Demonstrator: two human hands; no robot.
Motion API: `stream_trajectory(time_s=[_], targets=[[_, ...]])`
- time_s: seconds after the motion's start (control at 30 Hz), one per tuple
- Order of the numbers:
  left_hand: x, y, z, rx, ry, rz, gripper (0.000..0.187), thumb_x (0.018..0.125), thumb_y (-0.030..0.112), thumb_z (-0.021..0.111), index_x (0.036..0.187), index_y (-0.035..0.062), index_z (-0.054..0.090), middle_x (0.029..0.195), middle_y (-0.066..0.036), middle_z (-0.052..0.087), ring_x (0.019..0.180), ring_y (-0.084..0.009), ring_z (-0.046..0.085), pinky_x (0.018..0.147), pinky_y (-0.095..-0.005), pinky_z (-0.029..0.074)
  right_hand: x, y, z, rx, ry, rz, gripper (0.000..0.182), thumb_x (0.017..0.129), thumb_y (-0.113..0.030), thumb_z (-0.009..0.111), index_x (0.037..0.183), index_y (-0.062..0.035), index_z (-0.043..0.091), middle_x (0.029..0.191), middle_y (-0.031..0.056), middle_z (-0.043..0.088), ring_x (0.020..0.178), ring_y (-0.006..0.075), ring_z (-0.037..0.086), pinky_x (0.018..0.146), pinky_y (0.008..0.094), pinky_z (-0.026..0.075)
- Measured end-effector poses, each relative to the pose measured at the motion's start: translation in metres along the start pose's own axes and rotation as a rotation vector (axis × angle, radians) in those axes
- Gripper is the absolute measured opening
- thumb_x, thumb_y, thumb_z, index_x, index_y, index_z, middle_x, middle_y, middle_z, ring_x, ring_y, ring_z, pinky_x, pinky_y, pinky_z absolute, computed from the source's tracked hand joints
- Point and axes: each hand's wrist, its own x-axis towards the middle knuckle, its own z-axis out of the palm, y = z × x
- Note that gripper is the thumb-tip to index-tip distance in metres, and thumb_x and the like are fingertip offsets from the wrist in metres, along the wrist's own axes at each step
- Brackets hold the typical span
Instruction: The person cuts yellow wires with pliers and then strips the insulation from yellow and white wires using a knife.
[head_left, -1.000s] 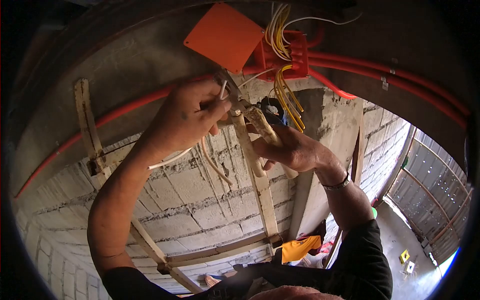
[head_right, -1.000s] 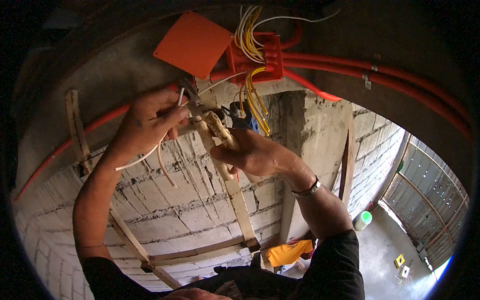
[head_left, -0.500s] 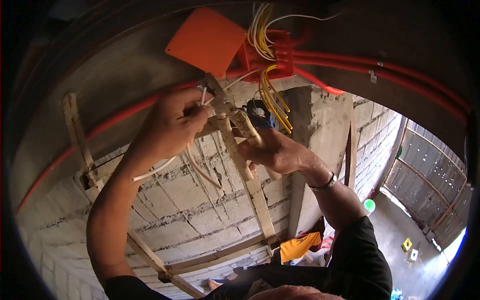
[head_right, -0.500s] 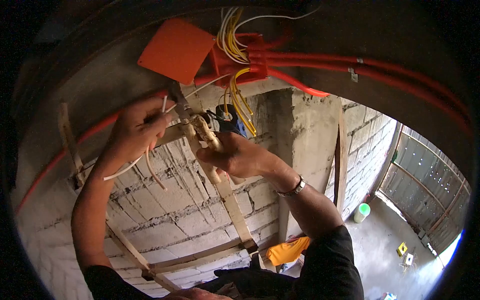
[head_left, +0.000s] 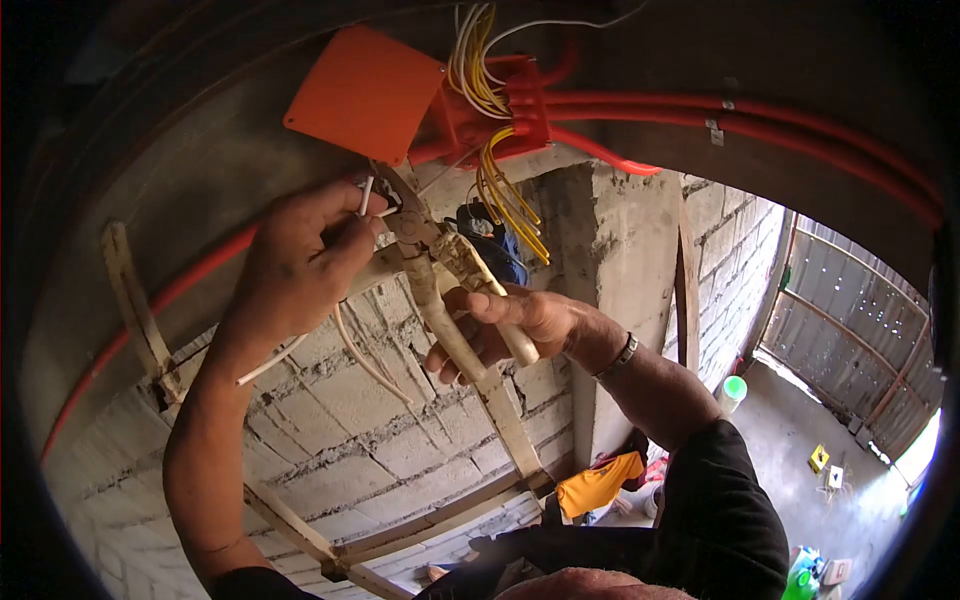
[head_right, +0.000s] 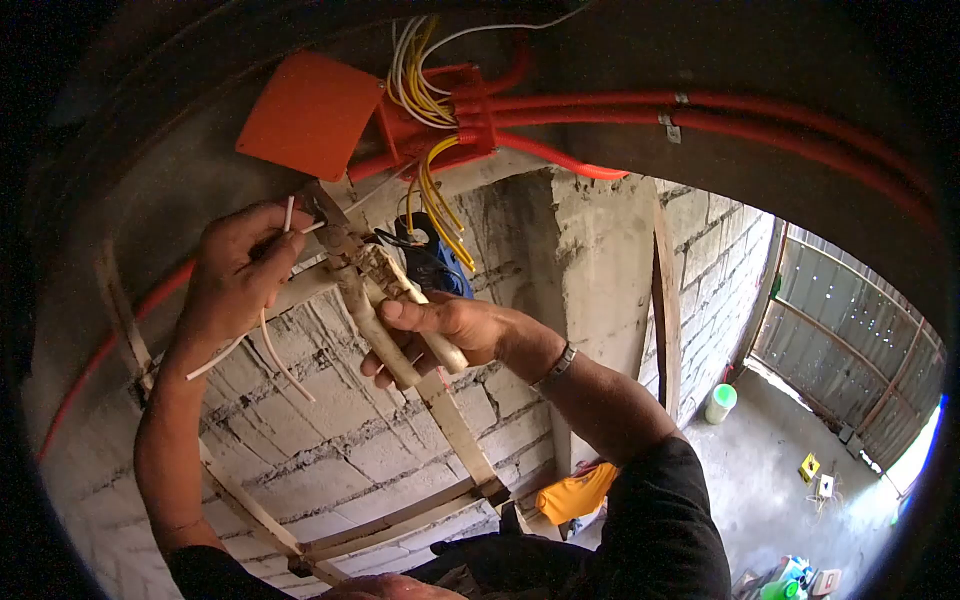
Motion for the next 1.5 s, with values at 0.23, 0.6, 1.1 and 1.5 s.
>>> stream_trajectory(time_s=[0.23,0.6,1.1,1.5], targets=[[-0.005,-0.015,-0.003,0.145,0.014,0.146,0.008,0.088,0.004,0.056,0.089,-0.0031,0.057,0.060,0.003,0.049,0.055,-0.0023,0.038,0.047,-0.0240,0.032,0.005,0.008,0.003,-0.153,0.058,-0.009,0.043,0.090,-0.043,0.059,0.104,-0.0025,0.053,0.082,0.0097,0.062,0.073,0.0183,0.064,0.062,0.0296,0.053],[-0.007,-0.020,0.001,0.252,0.076,0.300,0.006,0.088,0.005,0.058,0.089,-0.0008,0.057,0.057,-0.005,0.050,0.052,-0.0056,0.043,0.049,-0.0248,0.038,0.006,0.013,0.011,0.067,0.024,0.031,0.048,0.090,-0.044,0.059,0.111,-0.0009,0.051,0.091,0.0116,0.064,0.078,0.0192,0.064,0.070,0.0320,0.054],[-0.011,-0.019,-0.005,0.308,-0.003,0.133,0.010,0.087,0.006,0.058,0.095,-0.0007,0.059,0.063,-0.004,0.054,0.056,-0.0070,0.048,0.053,-0.0251,0.040,0.011,0.026,0.021,-0.051,0.134,-0.042,0.034,0.097,-0.036,0.050,0.098,-0.0022,0.052,0.072,0.0074,0.057,0.059,0.0158,0.059,0.052,0.0305,0.049],[-0.135,-0.057,-0.003,0.572,0.246,0.392,0.017,0.078,0.006,0.072,0.092,0.0017,0.063,0.076,-0.013,0.067,0.058,-0.0192,0.064,0.051,-0.0295,0.050,-0.035,0.066,0.042,-0.703,0.225,-0.300,0.037,0.086,-0.029,0.067,0.105,0.0004,0.054,0.081,0.0109,0.060,0.075,0.0188,0.060,0.067,0.0343,0.048]])
